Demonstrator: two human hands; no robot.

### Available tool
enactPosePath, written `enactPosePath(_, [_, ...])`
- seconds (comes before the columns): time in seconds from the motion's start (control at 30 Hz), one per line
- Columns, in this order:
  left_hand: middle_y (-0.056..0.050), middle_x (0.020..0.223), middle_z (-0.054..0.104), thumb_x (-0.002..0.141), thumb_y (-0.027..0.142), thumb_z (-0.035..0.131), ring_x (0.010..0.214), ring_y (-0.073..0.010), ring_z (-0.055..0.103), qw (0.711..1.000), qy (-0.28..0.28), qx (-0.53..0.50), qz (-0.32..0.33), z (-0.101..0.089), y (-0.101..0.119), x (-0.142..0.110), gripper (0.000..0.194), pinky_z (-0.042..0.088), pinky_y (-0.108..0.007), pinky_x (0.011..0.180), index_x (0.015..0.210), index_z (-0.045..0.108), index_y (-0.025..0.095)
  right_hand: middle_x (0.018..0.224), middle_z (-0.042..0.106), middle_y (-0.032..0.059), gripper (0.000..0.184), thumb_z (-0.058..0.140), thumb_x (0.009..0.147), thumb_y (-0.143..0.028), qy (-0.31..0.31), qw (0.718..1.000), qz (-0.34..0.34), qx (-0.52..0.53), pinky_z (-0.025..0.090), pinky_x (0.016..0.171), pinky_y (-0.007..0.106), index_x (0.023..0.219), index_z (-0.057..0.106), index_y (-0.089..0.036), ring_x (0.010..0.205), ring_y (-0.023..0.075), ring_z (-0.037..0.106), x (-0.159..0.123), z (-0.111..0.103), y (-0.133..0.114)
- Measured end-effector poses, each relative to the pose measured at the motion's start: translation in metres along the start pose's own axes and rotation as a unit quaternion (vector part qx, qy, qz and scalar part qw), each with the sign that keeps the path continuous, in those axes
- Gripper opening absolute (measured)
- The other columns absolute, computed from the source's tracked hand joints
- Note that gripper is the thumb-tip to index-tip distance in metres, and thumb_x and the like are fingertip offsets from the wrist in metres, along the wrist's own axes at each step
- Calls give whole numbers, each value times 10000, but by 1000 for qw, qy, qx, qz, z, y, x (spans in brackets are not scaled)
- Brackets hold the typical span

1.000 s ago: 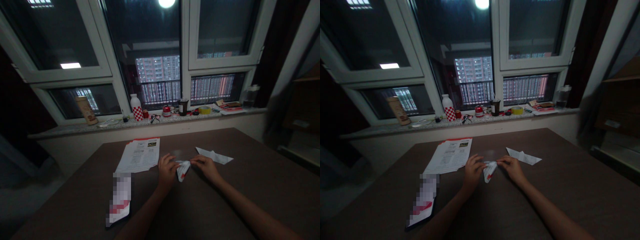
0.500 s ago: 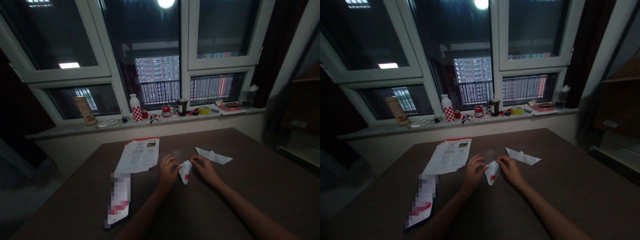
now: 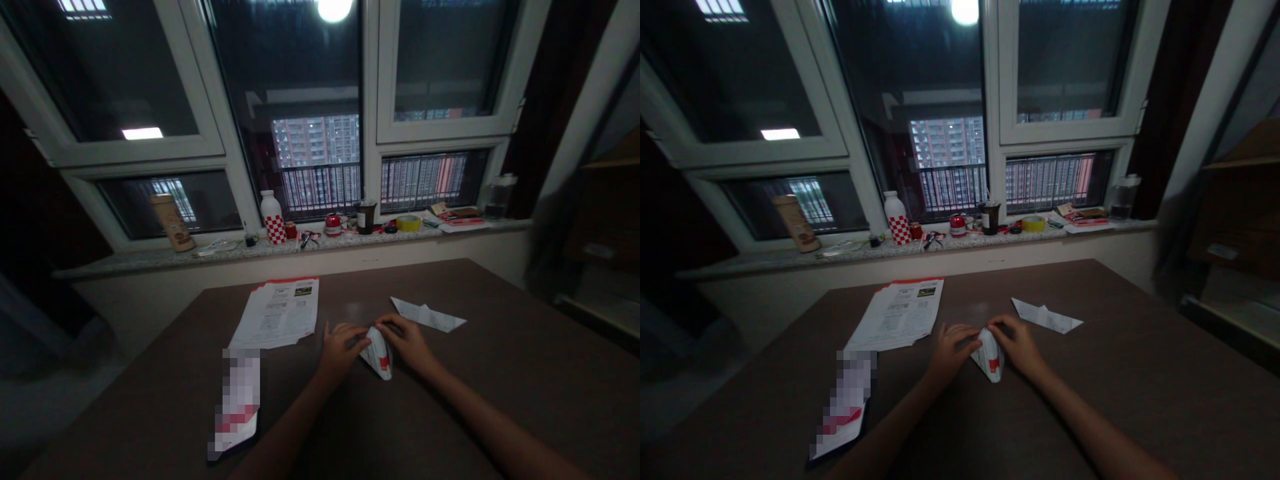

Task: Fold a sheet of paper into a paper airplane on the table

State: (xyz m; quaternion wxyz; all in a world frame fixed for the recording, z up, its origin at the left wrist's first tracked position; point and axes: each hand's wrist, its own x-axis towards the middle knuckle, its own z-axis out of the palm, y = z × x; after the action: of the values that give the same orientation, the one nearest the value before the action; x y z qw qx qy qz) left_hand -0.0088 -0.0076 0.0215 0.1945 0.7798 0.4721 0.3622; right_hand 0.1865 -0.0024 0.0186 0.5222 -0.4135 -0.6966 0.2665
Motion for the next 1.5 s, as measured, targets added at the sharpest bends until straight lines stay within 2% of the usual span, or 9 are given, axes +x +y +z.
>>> enactPosePath(0.13, [1, 1044, 724, 852, 367, 625, 1065, -210, 611, 1000, -1, -12, 7, 2, 2, -1, 183, 86, -556, 1144, 998, 707, 295, 870, 673, 33, 180, 602, 857, -370, 6, 1000, -8, 11, 474, 806, 312, 867, 666, -202, 871, 194, 628, 1, 2, -2])
enactPosePath(0.4, [-5, 970, 744, 819, 316, 638, 972, -209, 655, 999, 15, -32, -2, 5, 4, 0, 135, 173, -534, 1132, 909, 727, 268, 890, 682, 50, 211, 606, 856, -394, 22, 999, -8, 23, 487, 818, 333, 901, 679, -202, 884, 206, 634, -2, 6, -2])
enactPosePath(0.53, [-12, 893, 753, 789, 292, 650, 892, -208, 673, 998, 13, -53, -26, 5, 5, 1, 121, 176, -529, 1137, 859, 739, 250, 929, 707, 76, 271, 626, 828, -442, 32, 999, 23, 37, 508, 815, 355, 928, 691, -199, 907, 229, 646, -3, 9, 1])
enactPosePath(0.67, [-17, 849, 756, 773, 303, 652, 855, -216, 675, 997, 21, -60, -49, 5, 1, 3, 131, 184, -538, 1134, 830, 750, 236, 975, 714, 84, 390, 648, 794, -480, 32, 996, 65, 57, 523, 800, 359, 1060, 667, -196, 895, 230, 659, -2, 8, 9])
enactPosePath(0.8, [-25, 838, 759, 783, 341, 639, 824, -222, 677, 995, 37, -58, -67, 1, -8, 5, 172, 199, -557, 1122, 834, 759, 229, 942, 725, 82, 354, 597, 826, -493, -22, 996, 78, 35, 512, 810, 359, 966, 699, -184, 890, 233, 661, -1, 3, 14])
enactPosePath(0.9, [-42, 854, 762, 788, 368, 629, 840, -236, 677, 994, 39, -56, -85, -1, -11, 5, 210, 156, -585, 1124, 849, 759, 215, 865, 732, 66, 366, 579, 830, -510, -62, 994, 86, 23, 512, 759, 338, 896, 710, -175, 829, 227, 663, 0, 1, 15])
enactPosePath(1.1, [-21, 912, 755, 854, 389, 548, 907, -237, 669, 994, 49, -51, -82, 2, -8, 4, 242, -27, -633, 1114, 842, 736, 238, 680, 689, 32, 399, 637, 755, -552, -39, 992, 119, 17, 491, 606, 287, 798, 682, -158, 646, 186, 628, -1, 5, 20])
enactPosePath(1.37, [-31, 834, 739, 791, 355, 610, 910, -244, 648, 996, 36, 1, -85, 2, -8, 5, 173, -11, -656, 1097, 794, 735, 235, 614, 637, 9, 388, 656, 738, -561, -40, 993, 115, -7, 445, 536, 257, 653, 588, -188, 594, 163, 586, -4, 8, 25])
enactPosePath(1.5, [-26, 812, 724, 795, 340, 619, 921, -258, 644, 995, 42, 21, -92, 3, -9, 5, 152, -36, -665, 1093, 792, 732, 238, 627, 611, -9, 321, 600, 806, -502, -56, 993, 103, -21, 432, 547, 257, 781, 607, -182, 599, 159, 573, -6, 11, 28])
